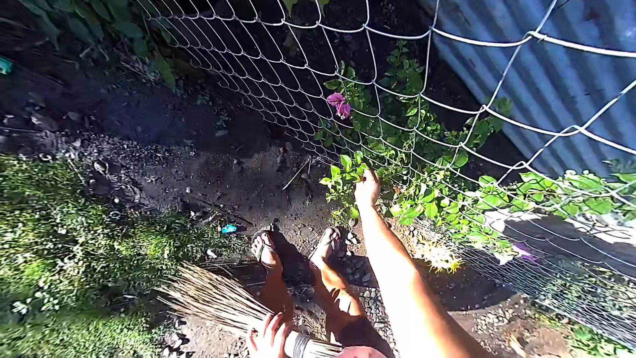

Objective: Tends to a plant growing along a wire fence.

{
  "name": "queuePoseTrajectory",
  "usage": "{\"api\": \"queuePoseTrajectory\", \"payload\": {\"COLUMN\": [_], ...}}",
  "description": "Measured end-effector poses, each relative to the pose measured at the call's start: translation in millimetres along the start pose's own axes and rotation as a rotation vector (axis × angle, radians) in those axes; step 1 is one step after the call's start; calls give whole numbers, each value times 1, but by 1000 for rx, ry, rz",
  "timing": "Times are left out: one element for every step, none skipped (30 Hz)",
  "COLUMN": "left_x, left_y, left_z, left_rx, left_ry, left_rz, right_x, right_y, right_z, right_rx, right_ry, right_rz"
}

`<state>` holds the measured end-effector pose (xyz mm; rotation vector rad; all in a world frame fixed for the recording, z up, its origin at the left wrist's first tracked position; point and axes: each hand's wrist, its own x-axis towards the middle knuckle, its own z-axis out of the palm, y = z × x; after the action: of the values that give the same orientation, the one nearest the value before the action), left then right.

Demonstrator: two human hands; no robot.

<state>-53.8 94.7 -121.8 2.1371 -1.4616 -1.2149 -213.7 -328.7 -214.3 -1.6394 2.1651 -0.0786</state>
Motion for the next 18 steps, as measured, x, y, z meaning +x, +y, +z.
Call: {"api": "queuePoseTrajectory", "payload": {"left_x": [0, 0, 1, 1, 1, 1, 1, 1, 0, 0, 0, 1, 1, 1, 0, 0, 0, 0], "left_y": [0, 0, -1, -1, -2, -2, -2, -3, -4, -3, -3, -4, -4, -4, -5, -5, -6, -6], "left_z": [-1, -1, -2, -2, -1, -2, -2, -1, -2, -2, -2, -1, 0, 0, 1, 1, 2, 2], "left_rx": [5, 3, 1, 4, 3, -2, -3, -2, -5, -8, -9, -5, -3, -5, -4, -4, 0, 3], "left_ry": [-2, -3, -6, -6, -12, -18, -17, -17, -19, -21, -17, -11, -9, -10, -8, -5, -1, -2], "left_rz": [4, 7, 6, 6, -1, -6, -5, -5, -7, -10, -9, -6, -4, -3, -3, -2, 3, 6], "right_x": [1, 1, 2, 3, 4, 5, 6, 5, 5, 4, 4, 4, 4, 6, 7, 9, 9, 10], "right_y": [-5, -10, -13, -14, -14, -13, -11, -9, -8, -8, -9, -9, -11, -14, -17, -20, -22, -24], "right_z": [-3, -6, -7, -5, -4, -2, 0, 0, 0, -1, -1, -2, -3, -5, -6, -7, -8, -9], "right_rx": [-19, -34, -43, -49, -54, -45, -34, -21, -18, -32, -41, -41, -42, -61, -77, -82, -76, -74], "right_ry": [-5, -10, 0, 33, 56, 71, 87, 94, 96, 83, 75, 79, 79, 75, 57, 50, 44, 36], "right_rz": [5, 17, 16, -14, -36, -51, -70, -88, -95, -88, -82, -84, -81, -81, -74, -69, -62, -56]}}
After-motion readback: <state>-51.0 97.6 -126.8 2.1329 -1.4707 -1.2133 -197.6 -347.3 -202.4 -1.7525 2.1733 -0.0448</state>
